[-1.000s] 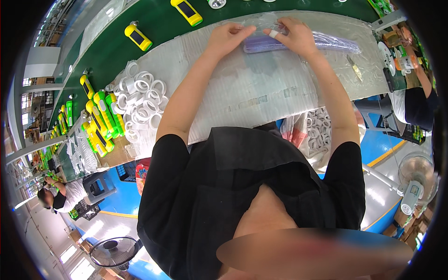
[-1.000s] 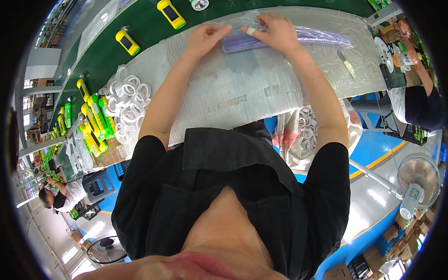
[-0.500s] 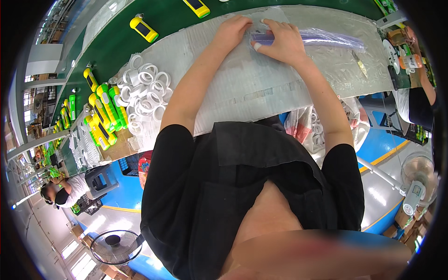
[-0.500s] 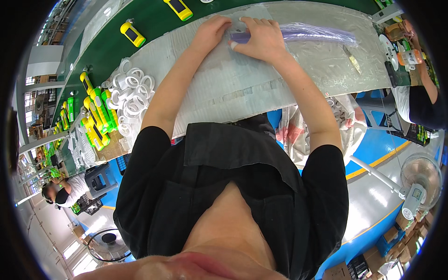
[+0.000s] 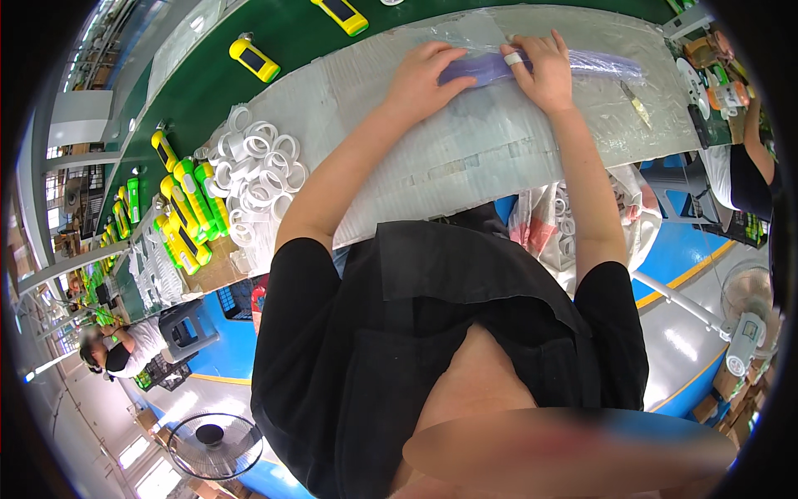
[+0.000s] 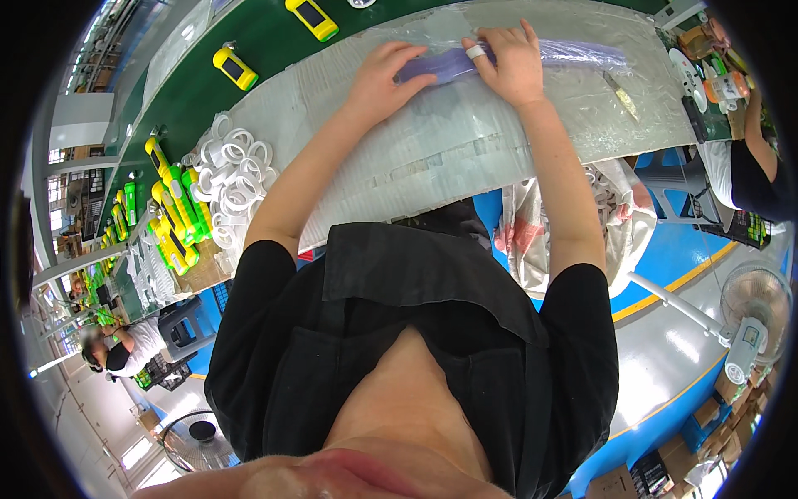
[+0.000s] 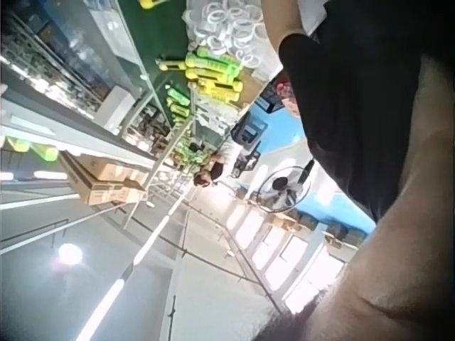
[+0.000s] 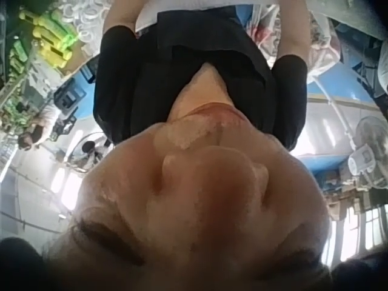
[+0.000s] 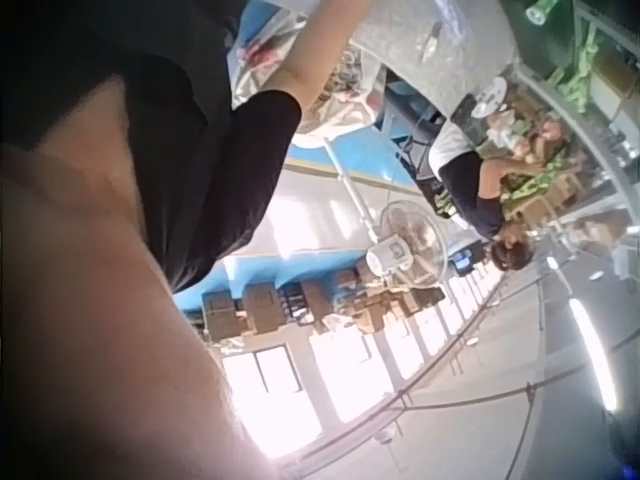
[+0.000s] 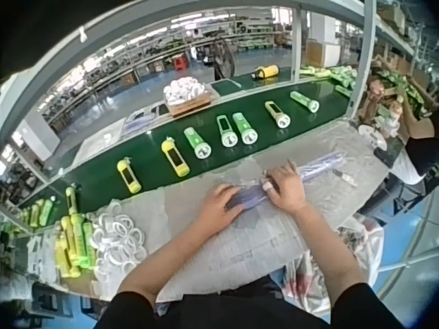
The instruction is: Manual assembly of flashlight components including housings, reflectors, and rings on a factory assembly line.
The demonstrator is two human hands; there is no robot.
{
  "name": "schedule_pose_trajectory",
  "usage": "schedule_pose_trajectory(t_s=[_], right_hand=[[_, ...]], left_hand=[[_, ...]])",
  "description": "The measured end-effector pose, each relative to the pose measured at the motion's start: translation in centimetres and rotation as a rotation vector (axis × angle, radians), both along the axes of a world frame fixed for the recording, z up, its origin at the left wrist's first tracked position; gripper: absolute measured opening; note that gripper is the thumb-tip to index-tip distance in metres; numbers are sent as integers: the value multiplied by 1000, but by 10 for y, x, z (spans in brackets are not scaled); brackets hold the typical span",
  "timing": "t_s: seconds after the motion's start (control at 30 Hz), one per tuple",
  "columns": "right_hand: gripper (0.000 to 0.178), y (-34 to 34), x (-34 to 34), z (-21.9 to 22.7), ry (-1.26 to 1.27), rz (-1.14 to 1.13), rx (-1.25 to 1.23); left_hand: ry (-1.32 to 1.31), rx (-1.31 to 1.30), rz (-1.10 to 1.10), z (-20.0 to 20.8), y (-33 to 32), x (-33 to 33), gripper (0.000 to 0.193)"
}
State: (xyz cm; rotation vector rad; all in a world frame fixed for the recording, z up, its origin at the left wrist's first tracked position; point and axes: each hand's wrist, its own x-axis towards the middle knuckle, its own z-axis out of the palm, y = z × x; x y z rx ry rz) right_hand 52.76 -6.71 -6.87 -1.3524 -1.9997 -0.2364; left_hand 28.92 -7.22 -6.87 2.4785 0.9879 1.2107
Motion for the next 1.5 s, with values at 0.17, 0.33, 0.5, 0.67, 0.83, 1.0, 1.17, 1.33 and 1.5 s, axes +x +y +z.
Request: schedule_pose_trajectory(t_s=[0.17, 0.33, 0.5, 0.67, 0.83, 1.0, 1.17, 1.33, 1.5], right_hand=[[28, 6, -2, -6, 45, -26, 70], [27, 5, 1, -9, 96, -5, 62], [30, -1, 0, -5, 100, 3, 32], [35, 2, 7, -10, 107, 1, 49], [39, -1, 7, -6, 109, 27, 22], [38, -2, 9, -7, 120, 50, 23], [37, 0, 10, -8, 114, 43, 37], [36, 0, 8, -8, 112, 33, 47], [37, -2, 7, -6, 121, 11, 40]], left_hand=[[78, 19, 27, -6, 10, 23, 48], [167, -121, 140, -2, 14, 43, 49], [169, -85, 159, -1, 14, 47, 46], [66, -101, 86, -1, 10, 42, 42], [-11, 60, 119, -3, 5, 43, 34], [-41, 26, 143, 3, 1, 48, 33], [47, 157, 136, 3, 0, 43, 36], [106, 243, 77, 0, 1, 34, 34], [-8, 162, 36, 1, 2, 23, 33]])
